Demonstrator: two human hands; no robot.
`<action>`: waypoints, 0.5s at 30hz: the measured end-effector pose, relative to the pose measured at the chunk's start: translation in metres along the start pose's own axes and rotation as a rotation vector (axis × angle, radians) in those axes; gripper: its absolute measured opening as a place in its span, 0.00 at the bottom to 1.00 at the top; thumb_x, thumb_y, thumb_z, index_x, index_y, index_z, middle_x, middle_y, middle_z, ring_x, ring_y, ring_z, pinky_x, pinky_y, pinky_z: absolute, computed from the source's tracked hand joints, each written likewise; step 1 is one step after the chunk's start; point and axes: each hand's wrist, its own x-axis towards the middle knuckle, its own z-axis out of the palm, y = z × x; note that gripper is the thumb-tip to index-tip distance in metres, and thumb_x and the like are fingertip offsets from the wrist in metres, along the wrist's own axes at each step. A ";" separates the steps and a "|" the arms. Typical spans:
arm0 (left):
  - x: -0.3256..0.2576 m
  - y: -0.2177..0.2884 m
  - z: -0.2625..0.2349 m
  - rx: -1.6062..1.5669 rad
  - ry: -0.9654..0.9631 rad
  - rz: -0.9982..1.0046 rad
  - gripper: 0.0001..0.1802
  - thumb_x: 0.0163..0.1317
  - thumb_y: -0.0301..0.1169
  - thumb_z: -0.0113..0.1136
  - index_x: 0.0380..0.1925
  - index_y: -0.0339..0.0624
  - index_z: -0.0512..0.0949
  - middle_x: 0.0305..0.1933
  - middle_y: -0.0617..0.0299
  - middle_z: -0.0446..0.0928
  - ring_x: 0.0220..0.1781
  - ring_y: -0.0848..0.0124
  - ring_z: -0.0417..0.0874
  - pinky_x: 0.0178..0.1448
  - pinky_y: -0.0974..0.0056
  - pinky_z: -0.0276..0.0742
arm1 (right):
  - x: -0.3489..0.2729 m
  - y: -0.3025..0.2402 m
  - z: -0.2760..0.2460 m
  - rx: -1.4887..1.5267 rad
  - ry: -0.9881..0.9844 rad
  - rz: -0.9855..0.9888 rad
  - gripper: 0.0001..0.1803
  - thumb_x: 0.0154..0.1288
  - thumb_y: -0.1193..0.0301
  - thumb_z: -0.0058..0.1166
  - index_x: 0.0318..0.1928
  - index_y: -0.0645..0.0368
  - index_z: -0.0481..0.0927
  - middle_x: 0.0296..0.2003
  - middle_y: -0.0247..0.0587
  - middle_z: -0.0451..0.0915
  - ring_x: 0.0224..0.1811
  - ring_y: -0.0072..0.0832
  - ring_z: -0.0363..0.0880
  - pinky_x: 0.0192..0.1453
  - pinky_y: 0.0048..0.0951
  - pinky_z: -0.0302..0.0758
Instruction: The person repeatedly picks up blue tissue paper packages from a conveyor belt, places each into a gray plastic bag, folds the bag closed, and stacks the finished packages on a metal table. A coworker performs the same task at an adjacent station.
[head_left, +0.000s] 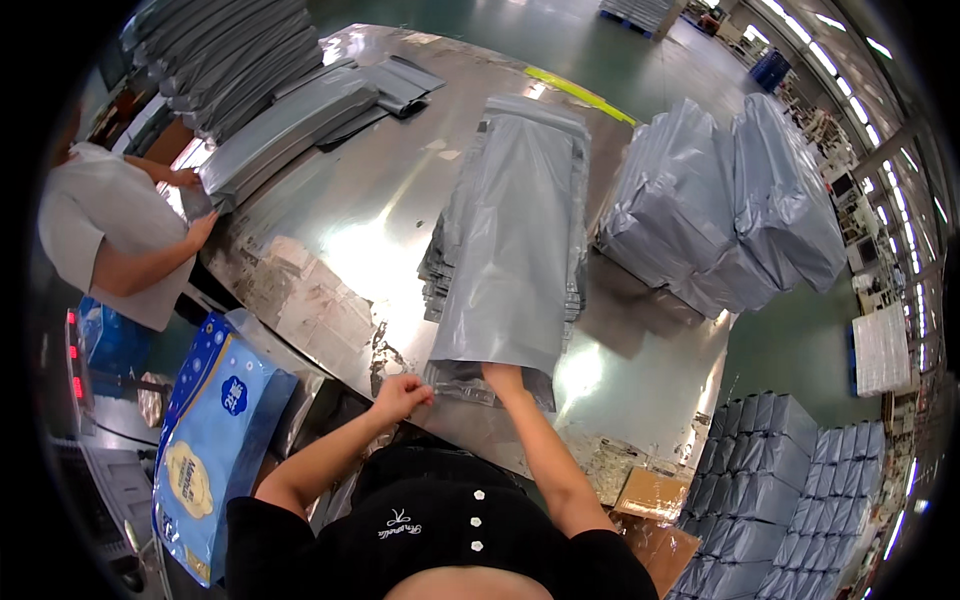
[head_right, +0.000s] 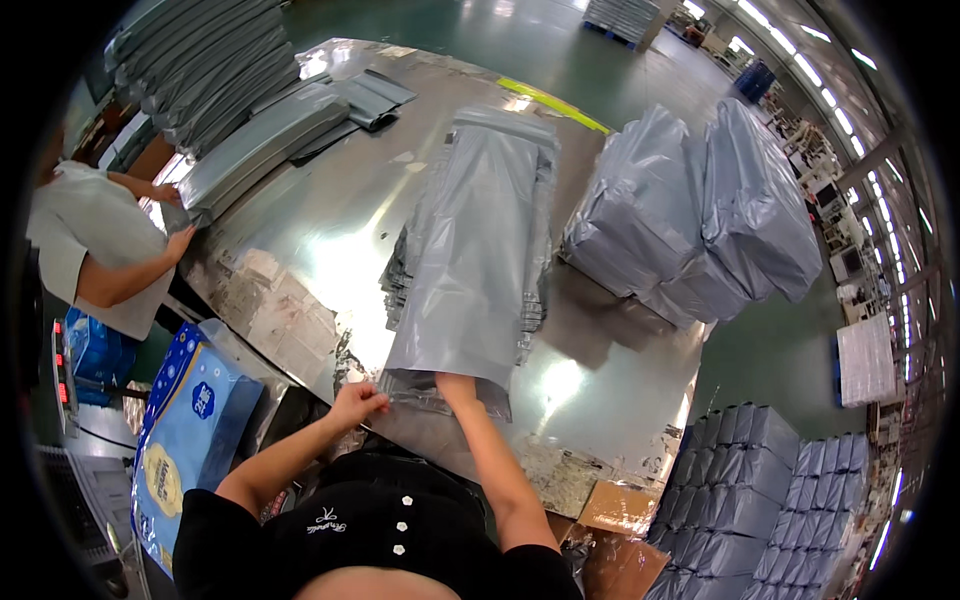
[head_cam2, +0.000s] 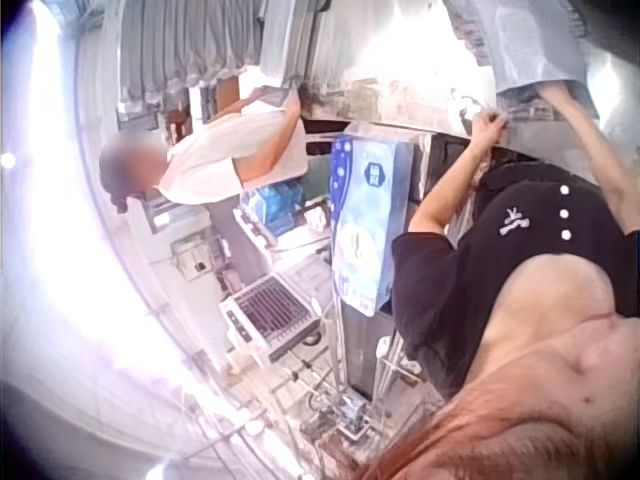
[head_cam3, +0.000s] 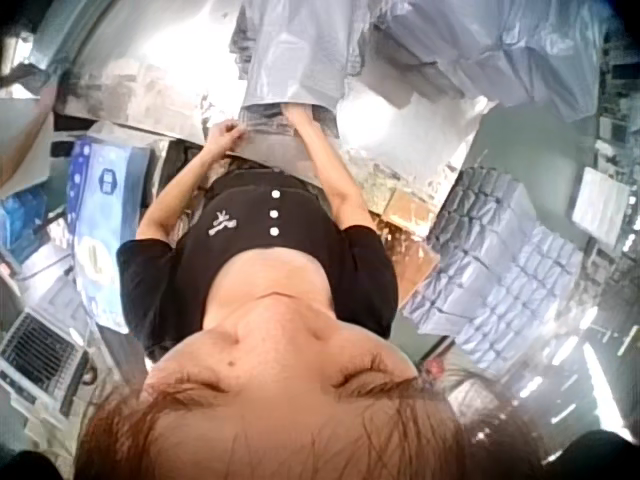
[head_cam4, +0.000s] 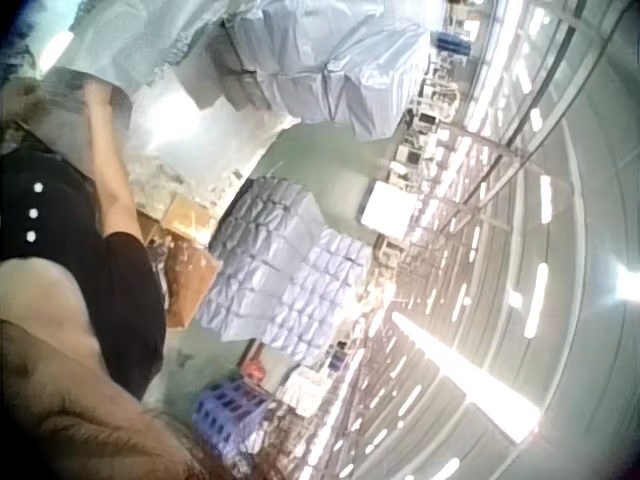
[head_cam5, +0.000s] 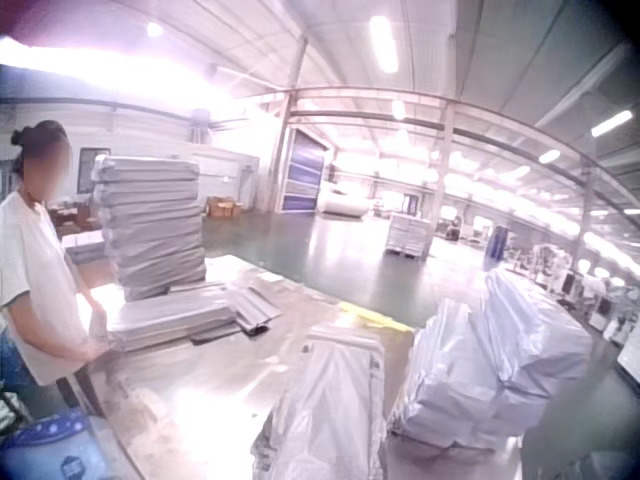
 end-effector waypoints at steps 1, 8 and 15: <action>-0.002 -0.013 -0.009 -0.047 0.042 -0.062 0.10 0.64 0.30 0.60 0.28 0.34 0.81 0.27 0.61 0.83 0.32 0.78 0.82 0.38 0.72 0.77 | 0.001 -0.044 -0.013 0.097 -0.181 0.055 0.23 0.63 0.56 0.51 0.49 0.62 0.79 0.43 0.54 0.81 0.45 0.53 0.78 0.52 0.45 0.73; 0.007 -0.025 -0.014 -0.198 -0.146 0.000 0.11 0.69 0.23 0.48 0.43 0.30 0.78 0.39 0.56 0.82 0.41 0.72 0.83 0.48 0.68 0.79 | -0.021 -0.106 -0.001 0.260 -0.305 -0.215 0.08 0.59 0.70 0.56 0.36 0.61 0.77 0.33 0.48 0.78 0.37 0.44 0.77 0.45 0.40 0.73; 0.011 -0.066 -0.023 -0.334 -0.031 -0.145 0.09 0.69 0.24 0.47 0.38 0.29 0.76 0.39 0.50 0.82 0.38 0.68 0.85 0.44 0.68 0.81 | -0.124 0.001 -0.122 -0.559 -0.408 -0.209 0.09 0.53 0.72 0.58 0.36 0.56 0.79 0.32 0.42 0.78 0.36 0.41 0.76 0.42 0.43 0.72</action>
